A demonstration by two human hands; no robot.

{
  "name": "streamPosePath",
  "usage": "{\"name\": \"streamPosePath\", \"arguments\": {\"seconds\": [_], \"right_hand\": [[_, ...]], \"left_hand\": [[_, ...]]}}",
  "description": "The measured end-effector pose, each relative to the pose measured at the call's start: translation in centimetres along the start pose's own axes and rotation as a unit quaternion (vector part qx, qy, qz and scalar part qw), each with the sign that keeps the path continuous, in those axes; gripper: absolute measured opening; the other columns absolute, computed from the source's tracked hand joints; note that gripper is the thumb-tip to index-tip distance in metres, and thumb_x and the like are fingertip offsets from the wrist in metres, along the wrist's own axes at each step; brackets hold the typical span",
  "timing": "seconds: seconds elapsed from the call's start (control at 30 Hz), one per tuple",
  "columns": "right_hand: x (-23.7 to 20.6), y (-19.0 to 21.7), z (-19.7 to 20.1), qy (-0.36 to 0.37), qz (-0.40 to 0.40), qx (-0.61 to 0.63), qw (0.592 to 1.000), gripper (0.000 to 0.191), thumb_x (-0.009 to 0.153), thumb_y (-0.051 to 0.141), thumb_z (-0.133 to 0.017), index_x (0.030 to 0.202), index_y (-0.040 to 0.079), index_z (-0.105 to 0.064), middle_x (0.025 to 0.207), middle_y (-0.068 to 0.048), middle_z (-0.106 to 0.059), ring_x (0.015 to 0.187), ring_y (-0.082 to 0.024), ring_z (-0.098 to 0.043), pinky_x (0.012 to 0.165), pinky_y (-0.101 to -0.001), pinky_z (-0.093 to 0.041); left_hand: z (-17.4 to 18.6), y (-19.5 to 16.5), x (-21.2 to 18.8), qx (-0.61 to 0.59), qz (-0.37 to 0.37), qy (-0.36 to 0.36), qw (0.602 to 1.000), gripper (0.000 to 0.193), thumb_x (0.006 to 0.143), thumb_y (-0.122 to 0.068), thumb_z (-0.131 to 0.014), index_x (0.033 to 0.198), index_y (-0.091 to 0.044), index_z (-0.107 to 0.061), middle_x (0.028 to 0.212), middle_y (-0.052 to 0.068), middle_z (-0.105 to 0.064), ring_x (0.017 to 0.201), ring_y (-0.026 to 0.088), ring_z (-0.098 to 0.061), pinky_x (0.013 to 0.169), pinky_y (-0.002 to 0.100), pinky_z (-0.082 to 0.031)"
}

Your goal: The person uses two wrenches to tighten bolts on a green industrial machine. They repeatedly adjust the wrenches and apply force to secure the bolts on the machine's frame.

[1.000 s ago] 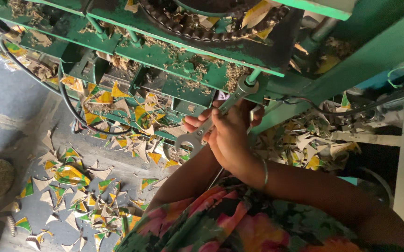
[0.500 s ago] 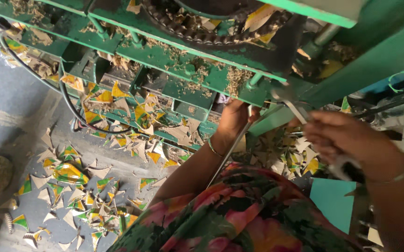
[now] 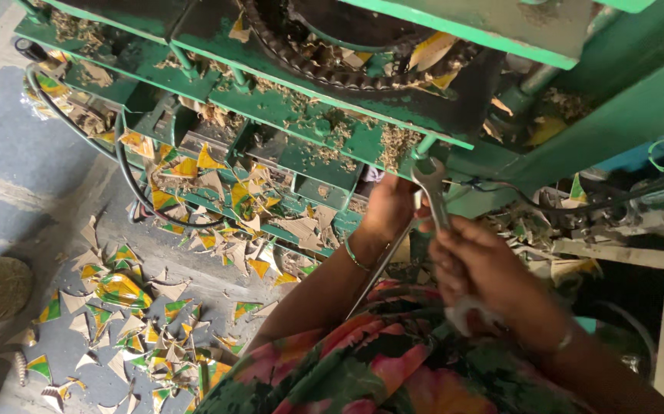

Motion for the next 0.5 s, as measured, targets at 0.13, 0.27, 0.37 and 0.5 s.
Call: {"name": "streamPosePath", "arguments": {"seconds": [0.13, 0.27, 0.37, 0.5], "right_hand": [[2.5, -2.3, -5.4, 0.011, 0.110, 0.106, 0.988, 0.027, 0.108, 0.020, -0.048, 0.128, 0.004, -0.057, 0.074, -0.002, -0.045, 0.055, -0.013, -0.047, 0.049, -0.0327, -0.044], [5.6, -2.3, -9.8, 0.082, 0.203, 0.258, 0.941, 0.011, 0.104, 0.016, -0.049, 0.115, 0.015, -0.048, 0.084, -0.003, -0.053, 0.067, -0.022, -0.058, 0.064, -0.0507, -0.054], [7.8, -2.2, -11.0, 0.073, 0.239, 0.268, 0.930, 0.009, 0.108, 0.016, -0.049, 0.114, 0.010, -0.049, 0.087, -0.005, -0.054, 0.075, -0.023, -0.059, 0.084, -0.0611, -0.060], [7.7, -2.1, -10.9, 0.105, 0.228, 0.283, 0.926, 0.015, 0.104, 0.011, -0.053, 0.118, 0.012, -0.048, 0.089, -0.002, -0.052, 0.077, -0.019, -0.058, 0.081, -0.0538, -0.057]], "left_hand": [[-2.1, 0.9, 0.0, -0.144, 0.045, 0.234, 0.961, 0.061, 0.100, -0.051, -0.065, 0.136, -0.002, -0.057, 0.114, 0.014, -0.064, 0.088, 0.024, -0.060, 0.073, 0.035, -0.053], [-0.8, 0.1, -2.2, -0.072, -0.098, 0.176, 0.977, 0.057, 0.099, -0.046, -0.069, 0.137, -0.005, -0.057, 0.113, 0.012, -0.064, 0.087, 0.021, -0.058, 0.069, 0.031, -0.049], [-0.7, 0.4, -3.4, -0.122, -0.056, 0.172, 0.976, 0.053, 0.101, -0.043, -0.070, 0.136, -0.005, -0.057, 0.111, 0.011, -0.065, 0.086, 0.020, -0.059, 0.066, 0.031, -0.048], [-0.7, 0.3, -2.8, -0.171, -0.019, 0.194, 0.966, 0.049, 0.104, -0.039, -0.071, 0.136, -0.005, -0.058, 0.109, 0.011, -0.066, 0.084, 0.019, -0.061, 0.063, 0.030, -0.047]]}}
Point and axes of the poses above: each hand's wrist, its own x-axis towards the middle knuckle, its own z-axis out of the back of the hand, y = z × x, the point moved 6 cm from there along x, towards the middle knuckle
